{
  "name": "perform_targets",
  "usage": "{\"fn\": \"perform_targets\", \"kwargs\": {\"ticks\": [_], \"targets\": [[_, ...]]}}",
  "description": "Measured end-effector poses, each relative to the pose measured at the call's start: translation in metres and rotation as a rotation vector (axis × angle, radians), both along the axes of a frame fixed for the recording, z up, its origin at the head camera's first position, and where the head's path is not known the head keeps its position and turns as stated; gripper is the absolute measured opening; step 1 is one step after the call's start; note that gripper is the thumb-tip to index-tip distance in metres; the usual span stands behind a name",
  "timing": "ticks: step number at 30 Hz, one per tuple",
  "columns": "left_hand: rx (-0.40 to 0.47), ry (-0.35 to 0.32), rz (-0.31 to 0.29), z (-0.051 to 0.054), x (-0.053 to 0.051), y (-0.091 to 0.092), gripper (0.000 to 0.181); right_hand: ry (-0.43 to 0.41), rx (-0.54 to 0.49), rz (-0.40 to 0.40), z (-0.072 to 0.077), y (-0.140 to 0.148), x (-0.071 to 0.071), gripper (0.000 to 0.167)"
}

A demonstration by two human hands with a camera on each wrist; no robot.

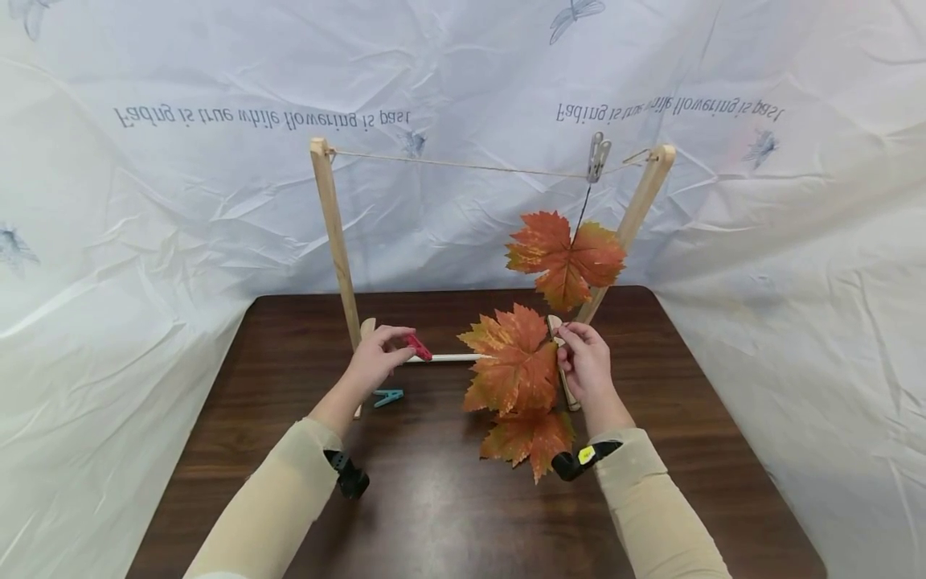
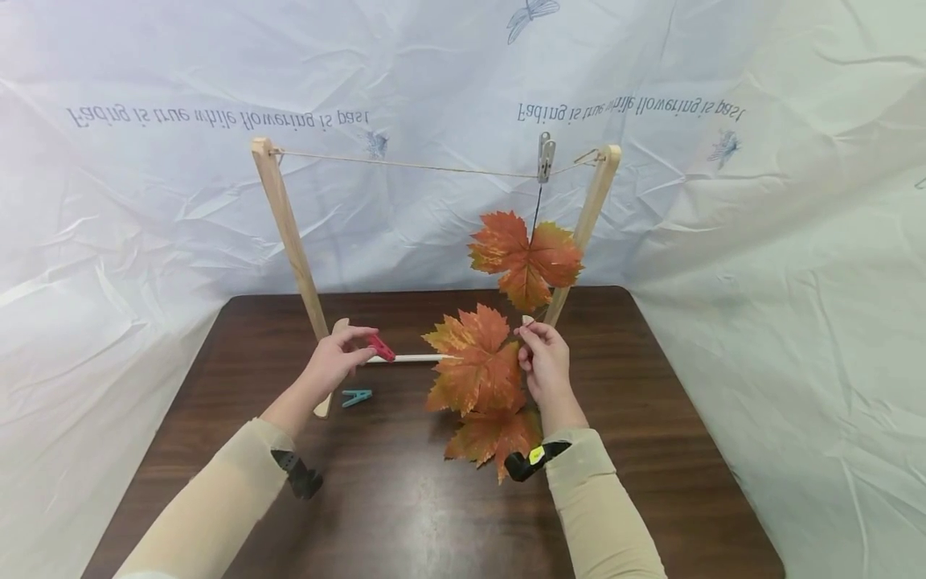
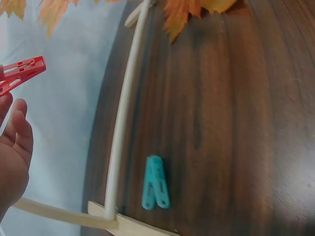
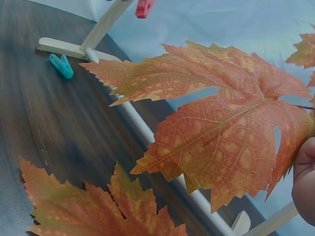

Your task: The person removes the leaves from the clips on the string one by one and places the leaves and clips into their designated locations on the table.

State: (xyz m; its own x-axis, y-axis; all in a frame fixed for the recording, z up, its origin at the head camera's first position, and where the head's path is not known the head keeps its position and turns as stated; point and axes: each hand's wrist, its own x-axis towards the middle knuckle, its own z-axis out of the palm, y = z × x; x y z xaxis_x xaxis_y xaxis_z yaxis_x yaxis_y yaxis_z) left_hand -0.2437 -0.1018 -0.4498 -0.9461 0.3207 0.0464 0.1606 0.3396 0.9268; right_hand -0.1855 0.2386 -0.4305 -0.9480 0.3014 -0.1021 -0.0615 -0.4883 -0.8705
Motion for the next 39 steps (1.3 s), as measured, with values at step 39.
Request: {"fn": "perform_targets", "kwargs": {"ticks": [39], "targets": [[-0.417,0.011,-0.047,-0.068,0.012,-0.034,0.033,-0.109,-0.007,-0.07,-0.036,0.015,0.003,0.01]]}}
